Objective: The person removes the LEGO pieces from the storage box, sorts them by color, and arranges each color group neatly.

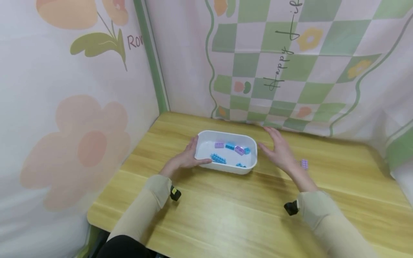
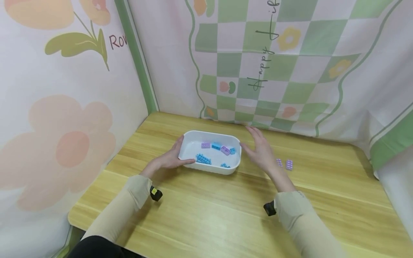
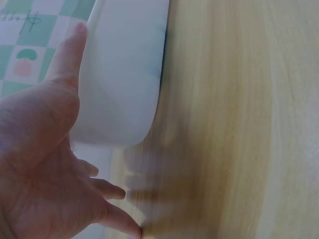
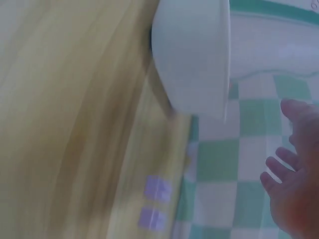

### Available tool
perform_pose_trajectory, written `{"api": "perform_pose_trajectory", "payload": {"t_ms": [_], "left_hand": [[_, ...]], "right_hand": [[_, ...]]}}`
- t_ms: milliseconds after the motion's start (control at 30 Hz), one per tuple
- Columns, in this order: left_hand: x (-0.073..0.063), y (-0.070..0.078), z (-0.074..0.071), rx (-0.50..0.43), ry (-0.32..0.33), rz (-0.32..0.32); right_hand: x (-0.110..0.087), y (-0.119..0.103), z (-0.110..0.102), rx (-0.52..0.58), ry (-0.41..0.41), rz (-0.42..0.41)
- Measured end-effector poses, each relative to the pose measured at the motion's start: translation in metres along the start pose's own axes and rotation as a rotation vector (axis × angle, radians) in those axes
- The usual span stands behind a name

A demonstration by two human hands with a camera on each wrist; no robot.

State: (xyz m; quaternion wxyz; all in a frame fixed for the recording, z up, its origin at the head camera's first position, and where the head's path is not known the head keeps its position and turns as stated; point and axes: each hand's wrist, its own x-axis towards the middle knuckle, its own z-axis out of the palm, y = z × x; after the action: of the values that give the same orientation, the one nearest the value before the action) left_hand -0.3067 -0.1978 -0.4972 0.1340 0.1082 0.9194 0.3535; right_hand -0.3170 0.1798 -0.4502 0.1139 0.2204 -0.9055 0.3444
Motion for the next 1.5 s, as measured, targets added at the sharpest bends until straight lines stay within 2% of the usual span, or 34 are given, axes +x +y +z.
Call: {"api": "perform_pose_trajectory", "payload": {"t_ms": [133, 467, 633, 767, 833, 1000, 1200, 1300, 1500], "left_hand": [[-0.005, 0.002, -0.001, -0.004, 0.003, 0.017], [-0.004, 0.004, -0.001, -0.020, 0.009, 0.042], [-0.004, 0.002, -0.001, -0.025, 0.011, 0.045], [-0.004, 0.001, 0.000, -0.009, -0.002, 0.035], [-0.005, 0.002, -0.001, -0.011, 0.007, 0.033], [-0.004, 0.002, -0.001, -0.043, 0.030, 0.085], [-0.001, 0.004, 0.000, -0.079, 0.028, 0.133], [0.000, 0.004, -0.002, -0.088, 0.038, 0.130], [0.000, 0.000, -0.001, -0.060, 0.016, 0.072]], "right_hand": [[0.008, -0.014, 0.020, 0.008, -0.029, -0.019], [0.030, -0.040, 0.063, 0.010, -0.127, -0.033], [0.041, -0.040, 0.090, 0.088, -0.135, -0.081], [0.048, -0.022, 0.117, 0.086, -0.125, -0.144], [0.051, -0.022, 0.125, 0.067, -0.125, -0.143], [0.056, -0.035, 0.130, 0.028, -0.164, -0.079], [0.062, -0.033, 0.136, -0.043, -0.243, -0.005], [0.066, -0.031, 0.138, -0.064, -0.250, 0.011], [0.065, -0.035, 0.138, -0.136, -0.287, -0.002]]}}
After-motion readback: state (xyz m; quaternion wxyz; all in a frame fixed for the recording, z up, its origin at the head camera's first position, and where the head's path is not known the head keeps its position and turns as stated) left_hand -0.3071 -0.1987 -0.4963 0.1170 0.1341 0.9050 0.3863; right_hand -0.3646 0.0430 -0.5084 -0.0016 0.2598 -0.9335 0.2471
